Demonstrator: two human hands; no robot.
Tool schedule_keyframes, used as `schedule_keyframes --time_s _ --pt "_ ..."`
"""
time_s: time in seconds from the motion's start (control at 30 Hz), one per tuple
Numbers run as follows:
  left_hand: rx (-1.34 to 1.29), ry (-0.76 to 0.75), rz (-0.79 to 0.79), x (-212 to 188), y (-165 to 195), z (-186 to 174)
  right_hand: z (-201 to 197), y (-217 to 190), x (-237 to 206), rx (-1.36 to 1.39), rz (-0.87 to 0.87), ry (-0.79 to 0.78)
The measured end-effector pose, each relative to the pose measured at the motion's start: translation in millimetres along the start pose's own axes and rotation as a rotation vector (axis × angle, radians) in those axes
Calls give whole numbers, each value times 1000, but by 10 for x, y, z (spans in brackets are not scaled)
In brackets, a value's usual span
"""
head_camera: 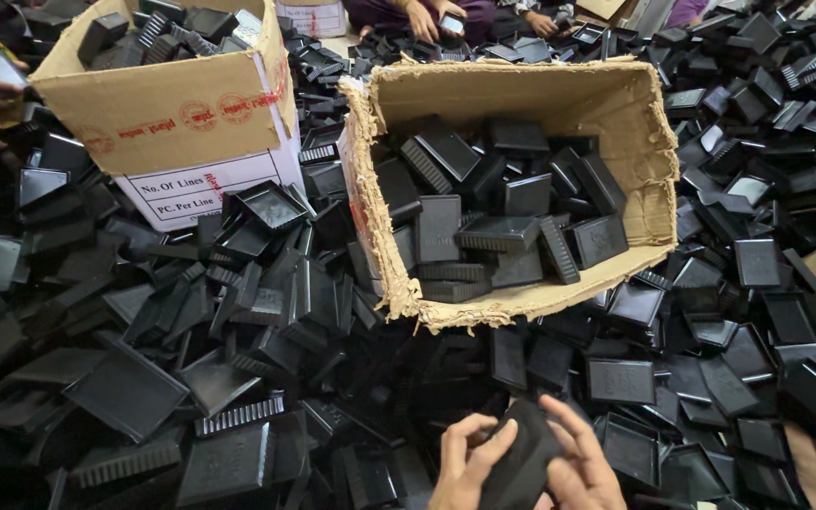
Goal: The person sits on the floor among a large spread of black plastic cartridge-like parts, picks up individual parts one at a time, briefly turns them in their hands, and tosses them into an open cardboard box in front of them. Other workers around the pile perform the same picking and boxing of parts.
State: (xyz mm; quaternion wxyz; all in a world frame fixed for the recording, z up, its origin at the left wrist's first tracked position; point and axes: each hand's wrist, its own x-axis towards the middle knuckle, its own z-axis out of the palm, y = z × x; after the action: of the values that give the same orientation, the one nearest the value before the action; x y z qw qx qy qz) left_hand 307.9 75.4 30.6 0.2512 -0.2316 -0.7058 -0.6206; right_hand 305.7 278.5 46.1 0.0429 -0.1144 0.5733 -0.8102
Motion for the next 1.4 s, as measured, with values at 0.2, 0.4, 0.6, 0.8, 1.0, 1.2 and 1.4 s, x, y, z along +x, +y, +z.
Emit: schedule_keyframes --time_s 0.2,0.4,0.6,0.8,1.0,1.2,1.4 --pt "61 41 170 116 28 -261 121 -4 74 327 270 213" --pt "-161 -74 -169 61 16 -445 -291 -213 156 -258 223 70" --pt "-352 -16 -378 155 55 -326 175 -975 558 -883 -130 56" --pt "-18 137 -546 103 -56 -383 759 -1905 1429 -619 -450 207" --pt "348 -450 -191 -116 -438 -158 197 -841 1018 -1447 26 -104" --pt "852 -431 283 -415 -749 116 -633 238 460 -2175 291 -665" --pt "795 -654 -82 -340 -621 139 -782 196 517 -2257 176 -251"
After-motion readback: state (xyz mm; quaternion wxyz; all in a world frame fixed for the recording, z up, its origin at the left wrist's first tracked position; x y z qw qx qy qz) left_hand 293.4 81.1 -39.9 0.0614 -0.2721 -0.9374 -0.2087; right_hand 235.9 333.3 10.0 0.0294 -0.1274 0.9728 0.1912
